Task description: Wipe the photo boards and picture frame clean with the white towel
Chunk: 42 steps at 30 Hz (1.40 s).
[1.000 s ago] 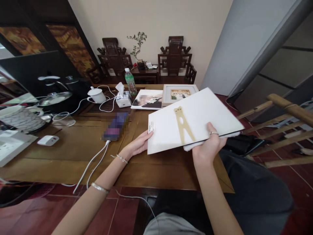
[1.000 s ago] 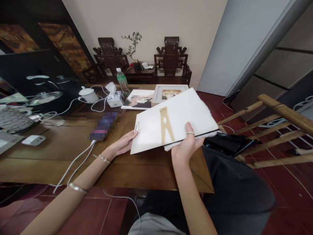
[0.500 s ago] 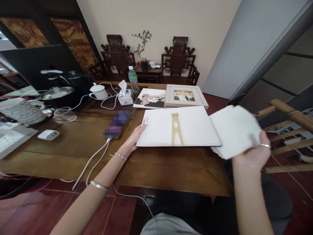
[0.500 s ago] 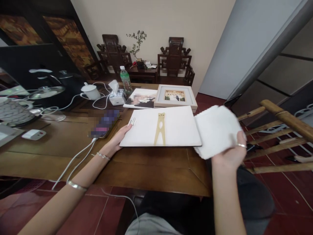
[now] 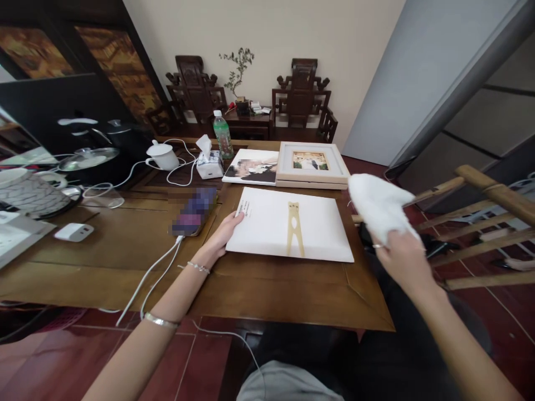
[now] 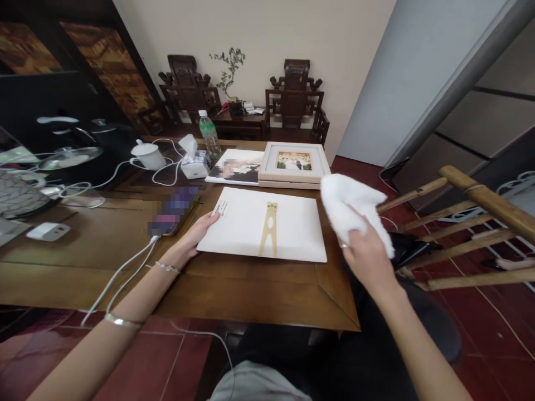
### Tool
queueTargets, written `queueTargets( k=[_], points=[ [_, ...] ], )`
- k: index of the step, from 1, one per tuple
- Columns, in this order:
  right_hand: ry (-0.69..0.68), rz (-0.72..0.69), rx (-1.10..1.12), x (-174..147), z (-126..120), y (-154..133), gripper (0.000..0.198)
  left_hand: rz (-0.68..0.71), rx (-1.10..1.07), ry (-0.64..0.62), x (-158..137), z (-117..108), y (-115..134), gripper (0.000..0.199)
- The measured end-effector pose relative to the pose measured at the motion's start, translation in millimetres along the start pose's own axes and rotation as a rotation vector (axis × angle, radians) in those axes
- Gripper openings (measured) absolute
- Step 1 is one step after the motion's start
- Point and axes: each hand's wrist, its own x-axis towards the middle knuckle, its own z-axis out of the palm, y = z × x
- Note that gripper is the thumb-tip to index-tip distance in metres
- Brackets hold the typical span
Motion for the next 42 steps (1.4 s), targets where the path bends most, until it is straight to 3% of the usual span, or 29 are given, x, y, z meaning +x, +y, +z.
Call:
queueTargets(
  k=[3, 8, 14, 17, 27, 30, 32, 36, 42],
  points=[
    [-0.217, -0.286, 0.014, 1.4, 15.7, -36.7, 0.024, -0.010, 0.008, 0.019, 0.2, -1.3, 1.6, 0.035],
    [-0.427, -0.325, 0.001, 2.9, 33.4, -73.5, 0.035, 0.003, 0.195, 0.046, -4.5, 1.3, 9.5, 0.037],
    [-0.453, -0.298, 0.084, 2.7, 41.9, -76.0, 0.035, 0.257, 0.831, 0.316, -10.4, -2.7, 15.9, 0.055],
    [-0.445, -0.303, 0.091, 2.2, 45.7, -77.9, 0.032, 0.334, 1.047, 0.372, -11.9, -5.5, 16.5, 0.061],
    [-0.428, -0.298, 0.074, -0.4, 48.8, -81.0, 0.028, 0.547, 1.291, 0.369, -13.0, -9.5, 14.5, 0.044],
    [-0.425, -0.311, 0.076, 0.9, 49.0, -79.3, 0.028, 0.656, 1.206, 0.302, -8.4, -9.5, 7.8, 0.043],
    [-0.433, -0.337, 0.068, 0.6, 47.3, -79.2, 0.030, 0.705, 1.103, 0.162, -3.8, -8.8, 3.2, 0.044],
    [-0.468, -0.385, 0.034, -7.7, 37.9, -86.5, 0.032, 0.644, 0.944, -0.086, 3.2, -8.3, -1.9, 0.048],
    [-0.523, -0.382, 0.072, -14.2, 23.4, -95.2, 0.033, 0.613, 0.985, -0.125, 5.8, -12.9, -3.1, 0.054]
  ],
)
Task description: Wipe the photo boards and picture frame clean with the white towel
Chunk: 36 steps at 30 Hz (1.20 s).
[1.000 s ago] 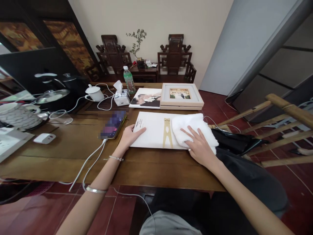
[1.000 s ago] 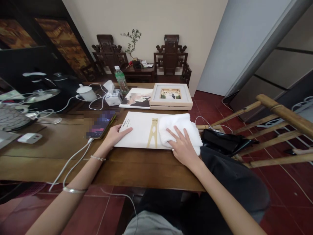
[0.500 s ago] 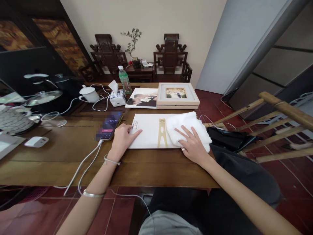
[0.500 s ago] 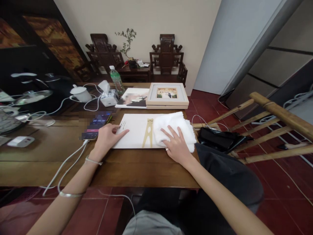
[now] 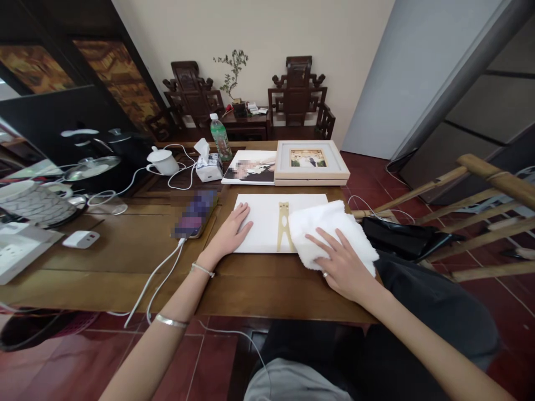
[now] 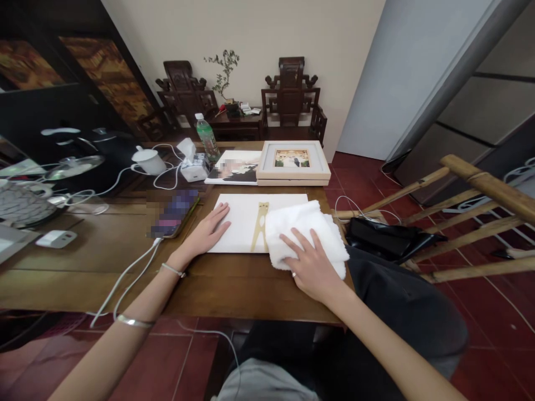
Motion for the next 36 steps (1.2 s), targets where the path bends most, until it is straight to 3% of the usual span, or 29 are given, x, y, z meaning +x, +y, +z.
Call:
queueTargets(
  k=[9, 14, 18, 23, 31, 36],
  points=[
    [-0.056, 0.044, 0.059, 61.3, 5.8, 58.3, 0.041, 0.004, 0.017, -0.006, -0.1, -0.4, -2.2, 0.055],
    [-0.116, 0.041, 0.062, 104.9, 4.7, 90.3, 0.045, 0.030, 0.146, -0.029, -0.2, -1.9, -2.7, 0.056],
    [-0.140, 0.084, 0.106, 121.4, 1.7, 102.3, 0.042, 0.039, 0.238, -0.044, 1.9, -3.0, -2.9, 0.058],
    [-0.099, 0.108, 0.065, 96.9, 5.8, 89.6, 0.043, 0.041, 0.245, -0.005, 5.0, -1.2, -3.2, 0.056],
    [-0.076, -0.075, 0.069, 4.1, -8.3, 10.4, 0.037, 0.031, 0.240, 0.015, 5.6, 1.9, -3.4, 0.055],
    [-0.095, -0.098, 0.106, -15.0, -18.1, -11.4, 0.034, 0.038, 0.238, 0.015, 5.5, 1.1, -3.4, 0.056]
  ],
)
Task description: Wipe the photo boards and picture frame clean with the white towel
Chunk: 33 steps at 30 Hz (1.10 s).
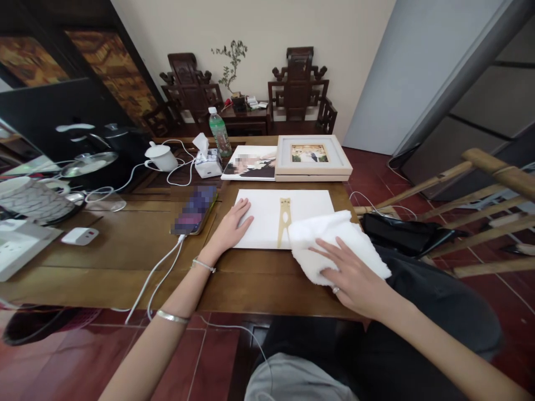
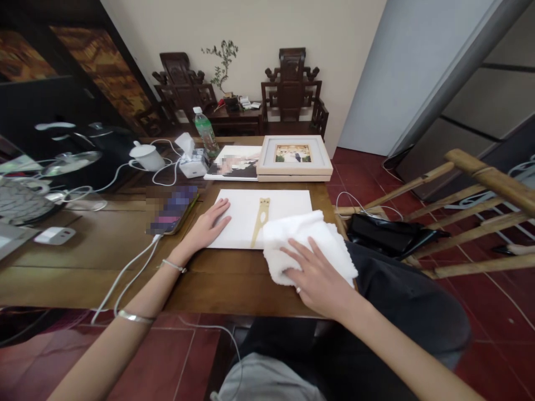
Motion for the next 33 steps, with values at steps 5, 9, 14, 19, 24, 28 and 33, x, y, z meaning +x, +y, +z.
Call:
queueTargets(
  k=[5, 9, 14, 19, 24, 28, 33],
  points=[
    [0.007, 0.034, 0.028, 23.3, -0.5, 30.6, 0.037, 0.016, 0.021, -0.045, -1.3, -2.5, 0.2, 0.057],
    [-0.018, 0.130, 0.024, 61.1, -2.3, 72.0, 0.043, 0.026, 0.018, -0.057, -1.6, -2.9, -2.2, 0.057],
    [-0.077, 0.203, 0.049, 110.7, -10.6, 118.4, 0.037, 0.033, -0.003, -0.040, -1.5, -1.9, -5.6, 0.053],
    [-0.046, 0.268, 0.136, 133.2, -15.3, 137.9, 0.033, 0.027, -0.008, -0.034, -1.4, -2.2, -5.7, 0.052],
    [-0.015, 0.258, 0.061, 108.7, -1.3, 116.7, 0.035, 0.019, -0.004, -0.022, -0.7, -1.6, -4.4, 0.051],
    [0.075, 0.152, -0.023, 62.8, 13.1, 71.2, 0.038, 0.018, 0.006, -0.022, -0.8, -1.2, -2.5, 0.051],
    [0.094, 0.022, -0.005, 12.2, 12.5, 11.8, 0.035, 0.017, 0.011, -0.020, -1.0, -1.8, -0.9, 0.050]
  ],
)
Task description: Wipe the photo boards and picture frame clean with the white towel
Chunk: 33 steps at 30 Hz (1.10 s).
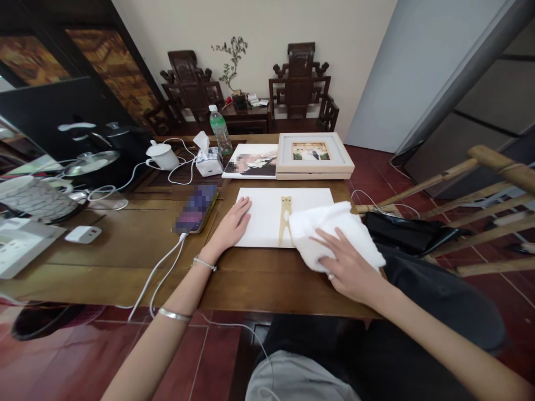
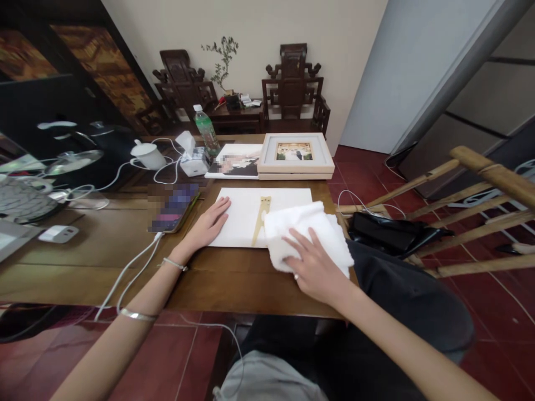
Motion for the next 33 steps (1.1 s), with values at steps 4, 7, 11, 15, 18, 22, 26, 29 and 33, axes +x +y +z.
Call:
queueTargets(
  k=[4, 7, 11, 15, 18, 22, 26, 29, 33],
  points=[
    [-0.005, -0.013, 0.022, -12.8, -8.0, -15.5, 0.032, 0.002, -0.006, -0.001, 0.0, 0.1, -0.4, 0.052],
    [-0.026, -0.011, 0.053, -7.5, -10.9, -7.5, 0.032, 0.009, -0.010, 0.007, -0.1, 0.8, -1.4, 0.052],
    [-0.065, 0.034, 0.091, 15.6, -10.4, 18.0, 0.037, 0.013, -0.007, 0.001, -0.3, 1.2, -2.3, 0.053],
    [-0.069, 0.129, 0.093, 55.3, -6.0, 50.1, 0.041, 0.016, -0.010, -0.015, -0.7, 0.5, -2.1, 0.052],
    [-0.048, 0.183, 0.111, 89.7, -1.7, 68.9, 0.034, 0.016, -0.013, -0.018, -1.1, -0.1, -1.9, 0.052],
    [-0.023, 0.235, 0.131, 128.2, 5.5, 75.6, 0.029, 0.015, -0.016, -0.024, -1.1, -0.6, -2.5, 0.052],
    [-0.046, 0.270, 0.093, 142.4, 14.2, 60.9, 0.038, 0.013, -0.022, -0.014, -0.5, 0.7, -4.1, 0.051],
    [-0.079, 0.235, 0.020, 132.3, 20.0, 40.3, 0.045, 0.005, -0.027, 0.002, 0.3, 2.8, -4.9, 0.051],
    [-0.121, 0.154, -0.061, 99.0, 23.5, 4.4, 0.044, 0.002, -0.031, 0.014, 0.6, 5.1, -5.1, 0.051]
  ],
)
